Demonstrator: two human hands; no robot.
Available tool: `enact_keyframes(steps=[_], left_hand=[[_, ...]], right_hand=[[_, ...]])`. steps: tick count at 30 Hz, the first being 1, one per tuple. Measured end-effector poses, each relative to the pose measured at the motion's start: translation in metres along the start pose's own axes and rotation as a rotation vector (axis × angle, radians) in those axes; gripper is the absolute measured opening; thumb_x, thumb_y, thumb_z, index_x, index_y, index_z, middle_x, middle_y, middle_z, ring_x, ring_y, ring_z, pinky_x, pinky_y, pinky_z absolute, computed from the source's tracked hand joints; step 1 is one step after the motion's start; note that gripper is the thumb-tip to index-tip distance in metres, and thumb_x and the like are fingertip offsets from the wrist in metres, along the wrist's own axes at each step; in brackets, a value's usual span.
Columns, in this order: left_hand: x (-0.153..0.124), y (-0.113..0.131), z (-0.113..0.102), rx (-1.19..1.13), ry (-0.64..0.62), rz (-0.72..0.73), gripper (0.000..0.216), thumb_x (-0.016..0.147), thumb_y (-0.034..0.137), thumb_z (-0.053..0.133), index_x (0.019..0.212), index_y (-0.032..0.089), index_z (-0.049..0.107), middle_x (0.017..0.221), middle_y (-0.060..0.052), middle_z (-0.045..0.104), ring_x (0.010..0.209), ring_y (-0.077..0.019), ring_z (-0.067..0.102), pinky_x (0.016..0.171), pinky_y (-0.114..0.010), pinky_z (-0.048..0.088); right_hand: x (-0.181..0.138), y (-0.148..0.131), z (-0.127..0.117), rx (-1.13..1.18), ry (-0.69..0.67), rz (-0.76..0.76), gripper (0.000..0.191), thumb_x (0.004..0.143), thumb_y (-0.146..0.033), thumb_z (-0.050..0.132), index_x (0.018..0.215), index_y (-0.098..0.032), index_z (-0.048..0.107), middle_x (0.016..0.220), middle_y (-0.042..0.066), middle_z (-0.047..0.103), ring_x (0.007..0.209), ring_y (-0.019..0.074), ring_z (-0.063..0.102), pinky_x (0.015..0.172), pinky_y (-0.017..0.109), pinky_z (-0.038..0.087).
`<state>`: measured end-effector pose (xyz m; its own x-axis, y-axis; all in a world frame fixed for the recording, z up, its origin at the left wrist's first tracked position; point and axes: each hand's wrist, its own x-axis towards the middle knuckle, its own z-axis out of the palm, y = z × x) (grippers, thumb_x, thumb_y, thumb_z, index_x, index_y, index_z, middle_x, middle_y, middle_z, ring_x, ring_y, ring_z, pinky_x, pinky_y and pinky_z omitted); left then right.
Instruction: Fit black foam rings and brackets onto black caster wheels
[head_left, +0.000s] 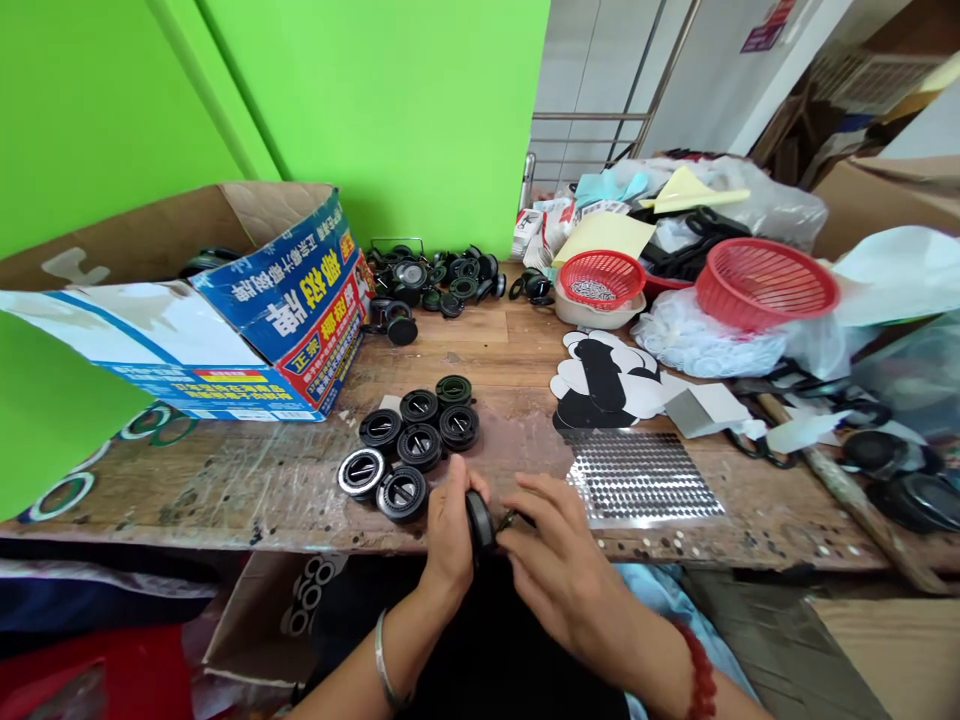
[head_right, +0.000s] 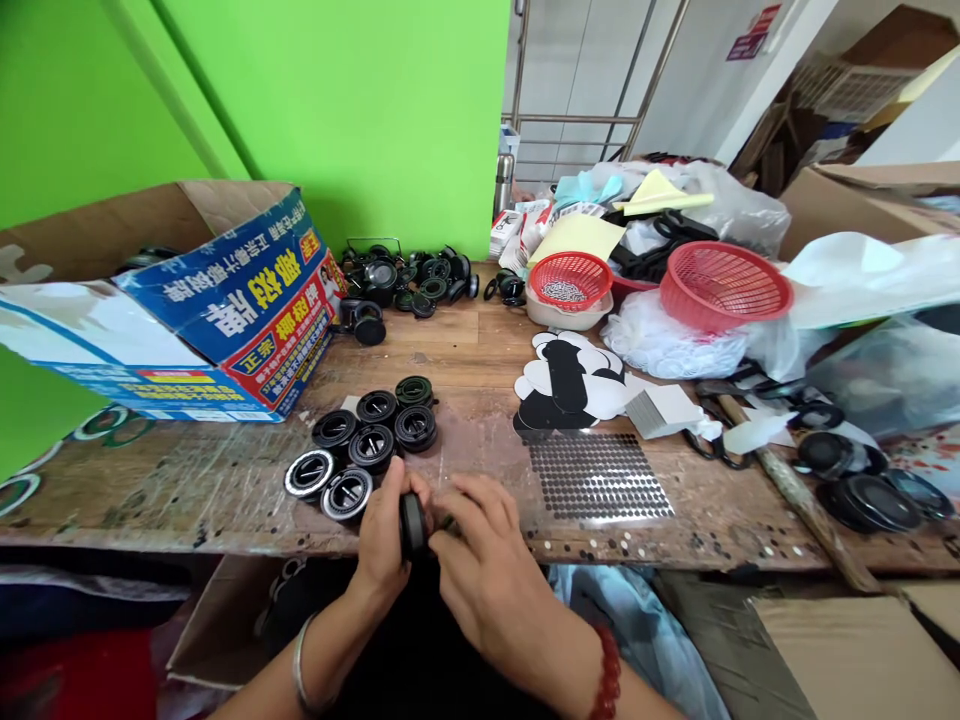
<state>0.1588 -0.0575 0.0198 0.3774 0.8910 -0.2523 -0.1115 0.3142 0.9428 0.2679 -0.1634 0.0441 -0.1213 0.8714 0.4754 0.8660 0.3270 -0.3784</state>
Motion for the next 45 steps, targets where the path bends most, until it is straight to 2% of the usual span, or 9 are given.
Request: enact_keyframes(steps=[4,10,13,17,25,29,33,38,45], left_hand=[[0.001,0.001,-0.001,-0.017,-0.033,-0.032,0.065,0.082,0.077,0.049,0.052,0.019,0.051,0.046,0.002,0.046,0.044,-0.0096,0.039,0.046,-0.023,0.033],[-0.003,0.002,0.003,0.057,-0.081,0.009,0.069,0.080,0.081,0.047,0.050,0.019,0.051,0.042,0.002,0.043,0.040,-0.0094,0.037,0.042,-0.023,0.029],[-0.002,0.002,0.003,0.086,-0.061,0.033,0.068,0.081,0.079,0.047,0.049,0.019,0.051,0.042,0.002,0.043,0.039,-0.0093,0.036,0.040,-0.023,0.028],[-0.001,0.001,0.003,0.095,-0.056,0.035,0.067,0.083,0.078,0.046,0.049,0.019,0.050,0.042,0.002,0.043,0.038,-0.0095,0.037,0.040,-0.023,0.029],[-0.001,0.005,0.010,0.079,-0.024,-0.003,0.066,0.083,0.076,0.046,0.049,0.020,0.049,0.040,0.002,0.043,0.037,-0.0091,0.036,0.038,-0.022,0.028],[-0.001,0.007,0.010,0.074,-0.010,-0.022,0.064,0.084,0.073,0.046,0.048,0.020,0.049,0.040,0.002,0.043,0.037,-0.0095,0.036,0.039,-0.022,0.027],[-0.002,0.007,0.009,0.134,-0.022,0.016,0.066,0.083,0.075,0.045,0.047,0.021,0.047,0.040,0.003,0.039,0.038,-0.0097,0.033,0.041,-0.024,0.025],[-0.006,0.006,0.008,0.234,-0.065,0.096,0.068,0.086,0.076,0.040,0.048,0.020,0.050,0.044,0.001,0.043,0.044,-0.0117,0.037,0.047,-0.026,0.028],[-0.011,0.005,0.009,0.263,-0.092,0.117,0.067,0.089,0.073,0.038,0.050,0.020,0.052,0.047,0.000,0.046,0.047,-0.0133,0.040,0.050,-0.027,0.031]], right_hand=[[-0.012,-0.005,-0.010,-0.139,-0.105,-0.070,0.048,0.088,-0.008,0.051,0.136,-0.014,0.053,0.142,0.015,0.053,0.144,0.0343,0.028,0.115,0.059,0.032],[-0.018,0.062,-0.020,-0.197,0.254,0.288,0.013,0.089,-0.018,0.056,0.087,-0.022,0.068,0.116,0.012,0.060,0.124,0.0326,0.048,0.101,0.056,0.041],[-0.021,0.105,-0.012,-0.365,0.213,0.462,0.018,0.086,-0.017,0.057,0.071,-0.020,0.066,0.105,0.013,0.062,0.110,0.0328,0.049,0.092,0.054,0.041],[-0.020,0.126,0.003,-0.423,0.104,0.484,0.020,0.082,-0.013,0.057,0.066,-0.020,0.066,0.100,0.010,0.064,0.104,0.0288,0.048,0.089,0.046,0.037],[-0.011,0.119,0.007,-0.508,-0.016,0.473,0.014,0.081,-0.010,0.054,0.075,-0.019,0.064,0.093,0.011,0.060,0.095,0.0282,0.047,0.092,0.047,0.034],[-0.014,0.110,0.005,-0.431,0.109,0.427,0.016,0.085,-0.011,0.052,0.076,-0.019,0.062,0.096,0.011,0.059,0.101,0.0296,0.047,0.099,0.052,0.033],[-0.007,0.083,-0.005,-0.135,0.225,0.356,0.012,0.084,-0.015,0.055,0.073,-0.021,0.058,0.098,0.008,0.057,0.099,0.0258,0.050,0.092,0.046,0.040],[0.006,0.047,-0.009,0.043,0.123,0.156,0.015,0.083,-0.007,0.055,0.077,-0.021,0.056,0.104,0.007,0.057,0.107,0.0250,0.049,0.093,0.043,0.041],[0.010,0.045,-0.007,0.003,-0.023,0.084,0.018,0.083,-0.003,0.056,0.077,-0.020,0.056,0.104,0.007,0.060,0.108,0.0253,0.049,0.096,0.045,0.043]])
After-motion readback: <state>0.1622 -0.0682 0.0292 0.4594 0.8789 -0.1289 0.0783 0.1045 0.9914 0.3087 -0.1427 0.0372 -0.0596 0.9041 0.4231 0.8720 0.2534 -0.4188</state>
